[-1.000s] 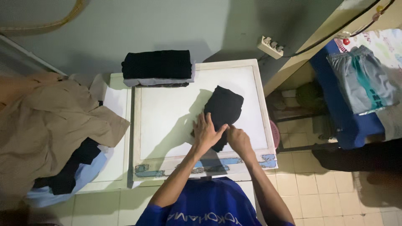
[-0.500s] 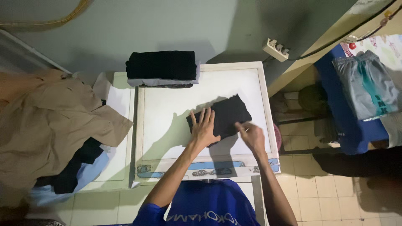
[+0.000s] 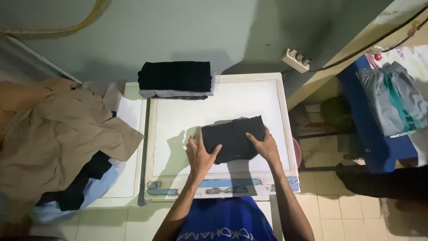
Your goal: The person folds a pair of black pants and then a pair of beige pants on a white surface. The person smooths and aligns the garments before folding them into compact rectangles and placing them on a stack.
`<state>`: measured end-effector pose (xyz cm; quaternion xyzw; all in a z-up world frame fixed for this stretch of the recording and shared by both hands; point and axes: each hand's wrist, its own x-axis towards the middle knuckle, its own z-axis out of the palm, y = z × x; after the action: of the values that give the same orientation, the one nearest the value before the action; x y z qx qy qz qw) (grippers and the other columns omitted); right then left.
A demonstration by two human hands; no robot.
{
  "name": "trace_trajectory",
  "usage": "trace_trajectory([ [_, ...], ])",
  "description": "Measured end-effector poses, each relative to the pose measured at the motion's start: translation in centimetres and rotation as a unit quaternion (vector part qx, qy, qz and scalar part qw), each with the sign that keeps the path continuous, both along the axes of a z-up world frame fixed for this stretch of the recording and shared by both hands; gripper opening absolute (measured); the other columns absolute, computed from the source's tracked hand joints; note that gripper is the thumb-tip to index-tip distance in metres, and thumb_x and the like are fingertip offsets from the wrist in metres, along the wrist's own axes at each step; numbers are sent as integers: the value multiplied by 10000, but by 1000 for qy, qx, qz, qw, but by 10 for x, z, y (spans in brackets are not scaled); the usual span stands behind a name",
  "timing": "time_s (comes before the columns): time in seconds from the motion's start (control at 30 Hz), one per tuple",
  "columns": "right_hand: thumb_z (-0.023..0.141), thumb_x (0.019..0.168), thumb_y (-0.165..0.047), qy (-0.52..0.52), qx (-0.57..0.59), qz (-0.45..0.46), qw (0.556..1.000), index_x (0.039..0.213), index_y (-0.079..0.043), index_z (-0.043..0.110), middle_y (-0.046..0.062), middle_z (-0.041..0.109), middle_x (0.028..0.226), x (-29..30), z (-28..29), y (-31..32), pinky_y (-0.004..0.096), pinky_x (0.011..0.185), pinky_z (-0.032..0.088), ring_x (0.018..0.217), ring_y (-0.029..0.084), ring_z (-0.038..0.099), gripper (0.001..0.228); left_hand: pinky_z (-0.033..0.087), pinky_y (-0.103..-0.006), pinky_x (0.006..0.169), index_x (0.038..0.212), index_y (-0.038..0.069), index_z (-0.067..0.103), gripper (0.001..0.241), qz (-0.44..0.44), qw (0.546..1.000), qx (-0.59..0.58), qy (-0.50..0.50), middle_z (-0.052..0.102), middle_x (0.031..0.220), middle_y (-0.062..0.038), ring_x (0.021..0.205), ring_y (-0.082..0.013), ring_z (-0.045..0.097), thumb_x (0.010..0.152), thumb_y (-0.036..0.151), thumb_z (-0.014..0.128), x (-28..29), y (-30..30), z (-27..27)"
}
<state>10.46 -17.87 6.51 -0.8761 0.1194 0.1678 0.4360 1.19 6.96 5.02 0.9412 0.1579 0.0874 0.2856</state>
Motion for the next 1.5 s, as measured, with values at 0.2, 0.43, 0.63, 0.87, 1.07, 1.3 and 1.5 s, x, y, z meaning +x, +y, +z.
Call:
trace_trajectory([
  [0.2,775,785,-613,-220,-105,26,970,1613,-89,353,316,468,1466,-22,-11,5,513,1011,526,1308,454,537,1067,536,-578,1013,1702,21,114,1060,-43,988,-138,-48,314,1512,-426,1350,-588,471,971,582,638,-8,-11,8],
  [0.43,876,664,-655,-345,-211,234,884,1539,-179,452,282,320,1591,-28,2,4,601,1137,409,1467,479,334,1082,285,-692,1110,1635,188,161,1335,-137,987,58,59,101,1596,-377,1471,-557,270,624,586,936,-15,-14,8],
  [0.63,988,463,-504,-252,-166,254,919,1496,-186,426,268,254,1597,-34,32,12,582,1134,390,1487,481,237,1218,407,-552,1141,1608,224,238,1263,-142,987,-38,-66,95,1609,-383,1457,-560,290,597,309,991,-13,-11,-13],
  [0.87,1018,469,-276,-256,-156,244,922,1504,-207,431,221,277,1610,-36,29,9,531,1121,449,1501,443,260,1192,455,-545,1073,1578,229,240,1229,-155,986,-66,-19,42,1602,-361,1450,-557,262,607,293,992,-9,-8,-15],
  [1.07,1014,493,-234,-242,-153,202,936,1479,-256,444,194,290,1605,-38,20,10,499,1066,490,1506,434,255,1139,467,-527,1096,1606,282,235,1207,-183,981,-62,-16,7,1638,-366,1493,-555,215,645,309,965,-9,-5,-14],
  [1.3,1002,497,-252,-287,-168,167,928,1504,-231,452,208,321,1609,-26,17,-9,518,1075,499,1492,439,317,1148,95,-744,1161,1578,319,298,1229,-211,970,93,-76,26,1641,-312,1472,-532,88,572,408,998,27,-24,-28],
  [1.5,989,537,-313,-304,-176,150,924,1502,-212,455,222,341,1595,-2,18,-25,544,1069,472,1467,451,334,1108,133,-679,1234,1595,250,309,1022,-314,937,114,-101,92,1662,-279,1527,-508,119,759,369,886,54,-46,-28],
])
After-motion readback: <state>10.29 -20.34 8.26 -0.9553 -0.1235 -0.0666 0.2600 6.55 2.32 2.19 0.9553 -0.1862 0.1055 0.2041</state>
